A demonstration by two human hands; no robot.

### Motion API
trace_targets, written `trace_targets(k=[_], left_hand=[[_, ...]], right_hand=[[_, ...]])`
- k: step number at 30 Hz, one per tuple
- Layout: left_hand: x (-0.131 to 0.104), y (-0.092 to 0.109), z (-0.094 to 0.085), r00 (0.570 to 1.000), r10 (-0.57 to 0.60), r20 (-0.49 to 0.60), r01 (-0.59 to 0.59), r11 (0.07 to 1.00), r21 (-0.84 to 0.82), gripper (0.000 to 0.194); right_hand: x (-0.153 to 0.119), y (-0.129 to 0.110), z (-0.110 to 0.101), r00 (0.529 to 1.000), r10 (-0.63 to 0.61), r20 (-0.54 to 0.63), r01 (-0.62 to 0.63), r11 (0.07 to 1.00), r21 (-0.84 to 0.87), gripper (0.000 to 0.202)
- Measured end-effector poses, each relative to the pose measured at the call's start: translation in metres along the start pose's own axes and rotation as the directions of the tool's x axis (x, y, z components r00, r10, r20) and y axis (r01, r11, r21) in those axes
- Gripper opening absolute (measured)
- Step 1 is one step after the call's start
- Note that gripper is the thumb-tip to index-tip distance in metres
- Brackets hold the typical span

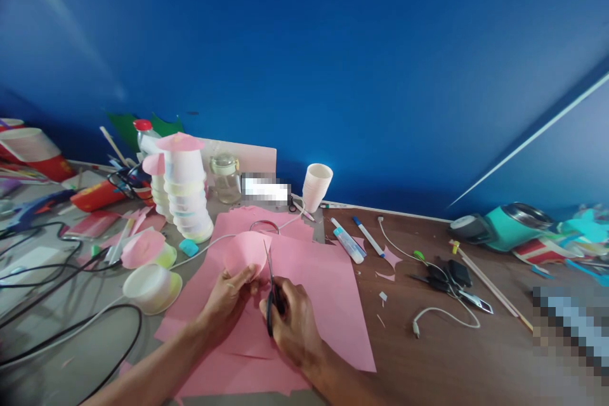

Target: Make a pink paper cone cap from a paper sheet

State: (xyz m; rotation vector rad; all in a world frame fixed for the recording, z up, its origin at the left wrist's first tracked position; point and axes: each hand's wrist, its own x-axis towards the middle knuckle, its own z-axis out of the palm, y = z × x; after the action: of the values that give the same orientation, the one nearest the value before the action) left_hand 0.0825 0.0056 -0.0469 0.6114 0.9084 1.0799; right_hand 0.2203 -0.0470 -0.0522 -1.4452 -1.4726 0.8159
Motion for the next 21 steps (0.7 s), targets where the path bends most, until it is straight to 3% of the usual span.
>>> trace_targets(k=[10,21], left_hand=[[0.001,-0.006,-0.005,0.999,-0.002,0.046,-0.001,0.998,0.055,0.032],[0.000,-0.003,-0.004,0.995,-0.054,0.088,0.048,0.997,0.066,0.038]], right_hand=[[0.003,-0.003,-0.002,0.998,-0.056,0.041,0.059,0.996,-0.072,0.022],[0.004,0.004,0.002,0.996,-0.030,0.081,0.014,0.982,0.187,0.028]])
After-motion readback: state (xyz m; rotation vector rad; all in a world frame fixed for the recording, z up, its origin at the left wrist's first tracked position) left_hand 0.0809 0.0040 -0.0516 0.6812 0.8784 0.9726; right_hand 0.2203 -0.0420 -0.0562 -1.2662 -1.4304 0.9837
